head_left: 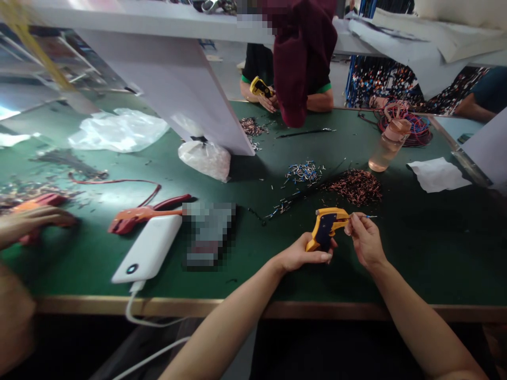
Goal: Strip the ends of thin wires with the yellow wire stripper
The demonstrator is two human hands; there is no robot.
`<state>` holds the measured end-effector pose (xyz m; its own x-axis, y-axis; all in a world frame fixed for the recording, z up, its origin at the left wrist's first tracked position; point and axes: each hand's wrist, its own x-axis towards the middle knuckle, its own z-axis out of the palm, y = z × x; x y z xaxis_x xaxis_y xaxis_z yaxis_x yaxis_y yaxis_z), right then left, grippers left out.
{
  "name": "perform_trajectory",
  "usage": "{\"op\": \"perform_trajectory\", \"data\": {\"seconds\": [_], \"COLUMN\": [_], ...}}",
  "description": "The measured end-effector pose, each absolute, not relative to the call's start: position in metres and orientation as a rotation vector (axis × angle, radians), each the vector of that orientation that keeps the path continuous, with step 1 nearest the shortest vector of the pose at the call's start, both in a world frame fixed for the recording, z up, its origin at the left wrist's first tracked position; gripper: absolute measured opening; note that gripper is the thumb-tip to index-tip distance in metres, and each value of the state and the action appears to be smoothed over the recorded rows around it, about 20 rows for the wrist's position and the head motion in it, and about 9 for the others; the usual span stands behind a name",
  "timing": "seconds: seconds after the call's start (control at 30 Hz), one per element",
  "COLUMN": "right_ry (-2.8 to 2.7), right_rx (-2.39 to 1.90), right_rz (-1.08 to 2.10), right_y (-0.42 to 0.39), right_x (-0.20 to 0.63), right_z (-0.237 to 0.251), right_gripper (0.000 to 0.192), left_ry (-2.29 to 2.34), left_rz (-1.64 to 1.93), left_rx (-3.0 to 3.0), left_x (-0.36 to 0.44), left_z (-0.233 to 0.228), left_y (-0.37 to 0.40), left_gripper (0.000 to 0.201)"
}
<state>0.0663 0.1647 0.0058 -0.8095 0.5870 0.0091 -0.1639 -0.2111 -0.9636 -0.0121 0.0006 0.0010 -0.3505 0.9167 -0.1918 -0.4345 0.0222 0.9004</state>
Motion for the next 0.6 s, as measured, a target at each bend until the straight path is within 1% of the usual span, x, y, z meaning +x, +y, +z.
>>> {"op": "perform_trajectory", "data": {"seconds": [0.2,0.33,0.47,0.6], "right_ry": [-1.594,-1.592,-1.530,-1.580], "right_rx": [-0.451,-0.448,-0.486,-0.524], "right_rz": [2.065,2.017,1.966,1.801], "right_y": [0.164,0.164,0.164,0.164], "right_x": [0.068,0.067,0.064,0.064], "right_z": [0.006,0.006,0.005,0.002], "right_gripper": [0.039,0.037,0.038,0.036], "left_ry": [1.346,1.444,1.276,1.158], "left_rz": [1.517,1.602,1.631,1.797], "left_rx": [0.637,0.550,0.533,0.489], "left_x": [-0.009,-0.004,-0.005,-0.011], "left_z": [0.007,0.007,0.001,-0.004], "left_y": [0.001,0.004,0.005,0.004], "left_gripper": [0.043,0.043,0.045,0.053]}}
